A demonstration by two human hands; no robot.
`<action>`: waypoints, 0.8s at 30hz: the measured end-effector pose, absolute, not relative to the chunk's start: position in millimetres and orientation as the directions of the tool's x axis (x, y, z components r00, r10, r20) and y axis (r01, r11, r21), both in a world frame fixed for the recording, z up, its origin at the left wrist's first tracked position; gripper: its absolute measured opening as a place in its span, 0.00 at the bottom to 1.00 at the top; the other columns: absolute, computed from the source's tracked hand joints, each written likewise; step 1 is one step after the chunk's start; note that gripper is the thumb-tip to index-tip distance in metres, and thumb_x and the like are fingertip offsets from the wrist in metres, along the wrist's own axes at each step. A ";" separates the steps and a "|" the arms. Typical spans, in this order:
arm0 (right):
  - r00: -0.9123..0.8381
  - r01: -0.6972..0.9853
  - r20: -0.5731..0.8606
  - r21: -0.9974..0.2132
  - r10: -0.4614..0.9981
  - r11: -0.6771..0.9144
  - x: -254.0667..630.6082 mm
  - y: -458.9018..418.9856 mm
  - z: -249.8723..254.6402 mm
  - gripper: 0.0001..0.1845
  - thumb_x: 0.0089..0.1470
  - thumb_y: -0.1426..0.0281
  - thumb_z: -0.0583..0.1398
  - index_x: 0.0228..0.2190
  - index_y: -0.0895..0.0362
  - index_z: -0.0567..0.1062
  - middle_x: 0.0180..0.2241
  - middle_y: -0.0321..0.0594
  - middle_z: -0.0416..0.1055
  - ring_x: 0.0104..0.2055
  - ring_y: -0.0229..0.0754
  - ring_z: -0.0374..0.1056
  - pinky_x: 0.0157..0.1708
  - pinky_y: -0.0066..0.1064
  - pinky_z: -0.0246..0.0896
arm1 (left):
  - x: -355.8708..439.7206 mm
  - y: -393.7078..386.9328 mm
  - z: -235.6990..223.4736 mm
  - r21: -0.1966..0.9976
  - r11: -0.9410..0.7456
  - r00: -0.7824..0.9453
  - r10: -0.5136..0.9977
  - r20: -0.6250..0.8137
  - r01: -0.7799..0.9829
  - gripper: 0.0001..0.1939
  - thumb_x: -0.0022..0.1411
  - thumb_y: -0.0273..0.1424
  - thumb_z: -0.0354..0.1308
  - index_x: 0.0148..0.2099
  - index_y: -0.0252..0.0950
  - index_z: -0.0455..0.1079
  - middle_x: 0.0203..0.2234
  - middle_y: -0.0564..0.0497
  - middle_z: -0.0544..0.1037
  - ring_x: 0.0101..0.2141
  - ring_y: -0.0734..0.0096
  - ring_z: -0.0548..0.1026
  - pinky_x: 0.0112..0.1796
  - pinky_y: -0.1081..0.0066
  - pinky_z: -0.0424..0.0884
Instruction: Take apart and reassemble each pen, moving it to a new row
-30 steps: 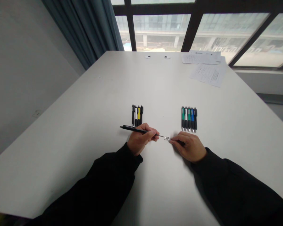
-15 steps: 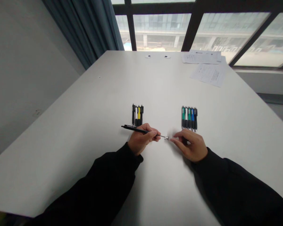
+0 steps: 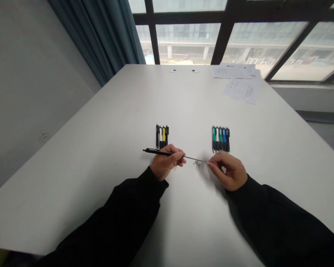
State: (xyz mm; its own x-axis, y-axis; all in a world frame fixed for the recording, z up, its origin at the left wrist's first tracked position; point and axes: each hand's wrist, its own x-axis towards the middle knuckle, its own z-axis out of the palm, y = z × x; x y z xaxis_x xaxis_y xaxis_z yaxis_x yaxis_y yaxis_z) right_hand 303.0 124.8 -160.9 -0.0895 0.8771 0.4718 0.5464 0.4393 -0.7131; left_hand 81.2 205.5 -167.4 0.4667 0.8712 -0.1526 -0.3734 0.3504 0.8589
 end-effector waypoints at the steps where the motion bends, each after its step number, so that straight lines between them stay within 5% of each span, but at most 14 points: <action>1: -0.084 0.547 0.455 -0.723 0.886 0.423 309.0 123.2 -161.7 0.04 0.56 0.72 0.60 0.29 0.56 0.73 0.23 0.37 0.65 0.23 0.37 0.60 0.22 0.31 0.56 | 80.0 207.1 -166.9 0.855 0.339 0.446 0.883 -0.145 -0.393 0.16 0.49 0.32 0.70 0.27 0.33 0.64 0.28 0.52 0.76 0.24 0.75 0.75 0.24 0.75 0.66; 10: -0.273 0.678 0.341 -0.595 0.899 0.432 326.9 122.9 -174.8 0.06 0.57 0.70 0.60 0.29 0.58 0.76 0.24 0.37 0.67 0.24 0.38 0.63 0.25 0.30 0.59 | 78.4 213.2 -167.7 0.847 0.304 0.395 0.910 -0.123 -0.436 0.15 0.50 0.32 0.68 0.27 0.33 0.64 0.27 0.53 0.75 0.24 0.79 0.72 0.26 0.76 0.65; 24: -0.212 0.781 0.291 -0.523 0.933 0.341 325.4 123.2 -178.2 0.07 0.57 0.68 0.61 0.31 0.58 0.78 0.26 0.40 0.72 0.28 0.40 0.68 0.31 0.31 0.64 | 78.7 212.4 -169.4 0.836 0.301 0.420 0.902 -0.094 -0.459 0.13 0.50 0.29 0.68 0.26 0.33 0.65 0.26 0.52 0.76 0.23 0.78 0.72 0.25 0.76 0.65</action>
